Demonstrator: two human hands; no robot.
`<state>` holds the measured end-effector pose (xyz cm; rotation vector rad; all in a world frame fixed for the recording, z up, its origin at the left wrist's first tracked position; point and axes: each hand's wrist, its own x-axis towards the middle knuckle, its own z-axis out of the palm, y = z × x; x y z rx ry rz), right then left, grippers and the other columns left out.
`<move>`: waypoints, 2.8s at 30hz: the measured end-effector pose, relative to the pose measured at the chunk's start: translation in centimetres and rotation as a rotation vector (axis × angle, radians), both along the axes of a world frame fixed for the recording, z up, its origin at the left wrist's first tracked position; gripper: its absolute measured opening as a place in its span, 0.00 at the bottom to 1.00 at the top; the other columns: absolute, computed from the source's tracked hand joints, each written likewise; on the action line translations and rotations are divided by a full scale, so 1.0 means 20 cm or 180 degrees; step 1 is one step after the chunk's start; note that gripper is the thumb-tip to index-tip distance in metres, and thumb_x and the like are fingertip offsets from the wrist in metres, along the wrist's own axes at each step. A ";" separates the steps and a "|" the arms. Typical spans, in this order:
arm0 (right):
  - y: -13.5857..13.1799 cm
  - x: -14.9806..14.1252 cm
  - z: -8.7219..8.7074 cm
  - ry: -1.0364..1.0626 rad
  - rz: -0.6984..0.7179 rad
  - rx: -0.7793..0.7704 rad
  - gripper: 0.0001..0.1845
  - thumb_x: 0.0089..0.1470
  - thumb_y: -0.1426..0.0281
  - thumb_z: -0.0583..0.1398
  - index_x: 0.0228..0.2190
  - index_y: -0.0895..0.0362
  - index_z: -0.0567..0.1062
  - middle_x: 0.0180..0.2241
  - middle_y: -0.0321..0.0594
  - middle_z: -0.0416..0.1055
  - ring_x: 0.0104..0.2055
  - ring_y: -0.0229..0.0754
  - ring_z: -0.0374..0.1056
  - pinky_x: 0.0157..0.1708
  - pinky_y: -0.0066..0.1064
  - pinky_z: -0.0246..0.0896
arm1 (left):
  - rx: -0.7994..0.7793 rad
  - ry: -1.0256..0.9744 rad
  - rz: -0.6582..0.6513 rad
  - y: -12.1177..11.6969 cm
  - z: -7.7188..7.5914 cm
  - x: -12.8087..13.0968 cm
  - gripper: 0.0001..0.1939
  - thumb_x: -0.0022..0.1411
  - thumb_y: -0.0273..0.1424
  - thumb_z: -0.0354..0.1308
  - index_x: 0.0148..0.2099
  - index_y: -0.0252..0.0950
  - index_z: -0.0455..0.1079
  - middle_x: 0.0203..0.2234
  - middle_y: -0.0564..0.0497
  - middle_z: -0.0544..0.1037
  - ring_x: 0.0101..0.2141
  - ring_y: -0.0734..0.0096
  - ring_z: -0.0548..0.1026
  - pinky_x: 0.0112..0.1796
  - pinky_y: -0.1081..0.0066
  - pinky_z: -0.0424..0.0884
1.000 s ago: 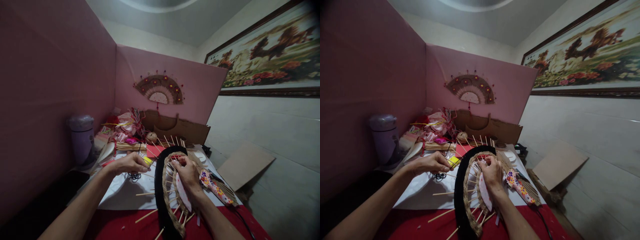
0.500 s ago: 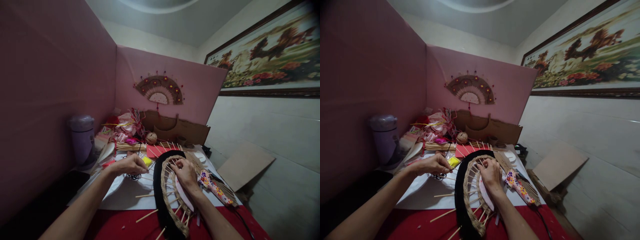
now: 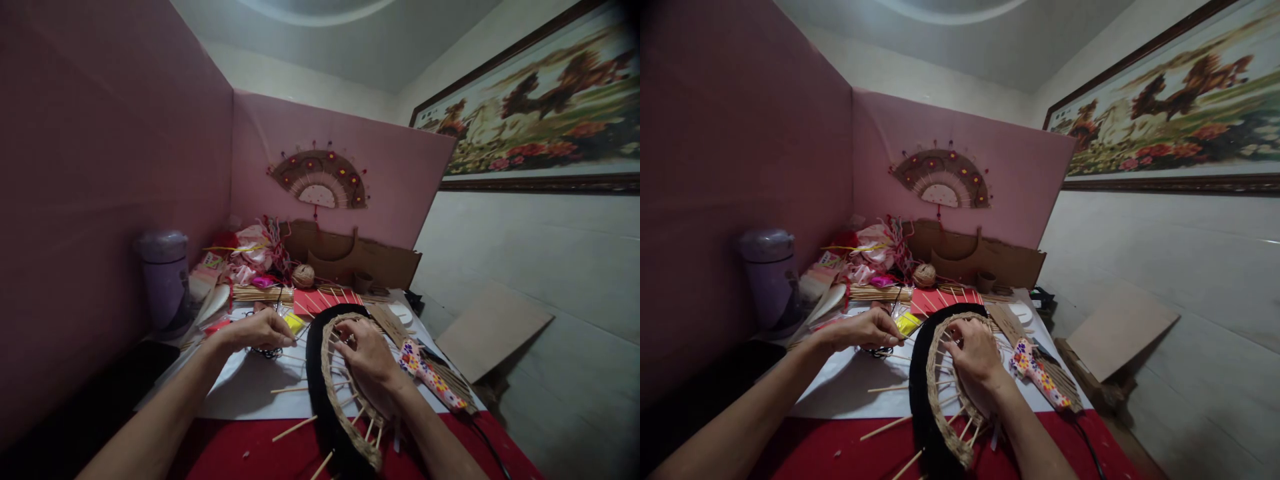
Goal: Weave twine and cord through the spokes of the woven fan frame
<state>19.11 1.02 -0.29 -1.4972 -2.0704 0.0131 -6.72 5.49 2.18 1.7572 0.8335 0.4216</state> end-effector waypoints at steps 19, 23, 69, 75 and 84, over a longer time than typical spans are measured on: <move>0.01 -0.01 -0.03 0.0105 -0.0893 0.0611 0.09 0.49 0.61 0.60 0.32 0.50 0.78 0.27 0.37 0.71 0.33 0.41 0.64 0.35 0.30 0.51 | 0.0399 -0.0260 0.0465 0.01 0.02 -0.01 0.17 0.50 0.40 0.62 0.31 0.28 0.76 0.15 0.57 0.60 0.18 0.83 0.52 0.19 0.77 0.45; 0.02 0.00 -0.03 0.0089 -0.1150 0.0854 0.10 0.48 0.61 0.60 0.32 0.51 0.78 0.27 0.37 0.72 0.32 0.42 0.64 0.35 0.31 0.51 | 0.0563 -0.0339 0.0769 0.01 0.03 0.01 0.15 0.48 0.37 0.63 0.32 0.29 0.77 0.16 0.54 0.65 0.19 0.81 0.55 0.20 0.77 0.49; 0.08 0.06 -0.04 0.0555 -0.1659 0.0667 0.15 0.48 0.58 0.58 0.32 0.54 0.78 0.27 0.39 0.74 0.32 0.44 0.67 0.32 0.30 0.53 | 0.0013 -0.0215 0.0010 -0.04 0.05 0.04 0.16 0.48 0.41 0.62 0.27 0.29 0.74 0.11 0.61 0.54 0.14 0.84 0.48 0.17 0.75 0.40; 0.09 0.08 -0.05 0.0501 -0.1832 0.0504 0.16 0.47 0.58 0.59 0.34 0.54 0.78 0.28 0.42 0.75 0.33 0.45 0.67 0.32 0.31 0.53 | 0.0572 0.0006 0.0291 0.00 0.00 0.07 0.11 0.46 0.34 0.63 0.29 0.30 0.78 0.13 0.57 0.65 0.17 0.83 0.54 0.18 0.77 0.47; 0.10 0.11 -0.04 0.0365 -0.1859 0.0540 0.15 0.50 0.58 0.58 0.33 0.53 0.77 0.27 0.41 0.74 0.31 0.43 0.67 0.30 0.30 0.51 | 0.0466 -0.0238 0.0541 -0.01 0.02 0.07 0.12 0.44 0.34 0.65 0.31 0.31 0.78 0.15 0.54 0.70 0.18 0.81 0.59 0.19 0.77 0.53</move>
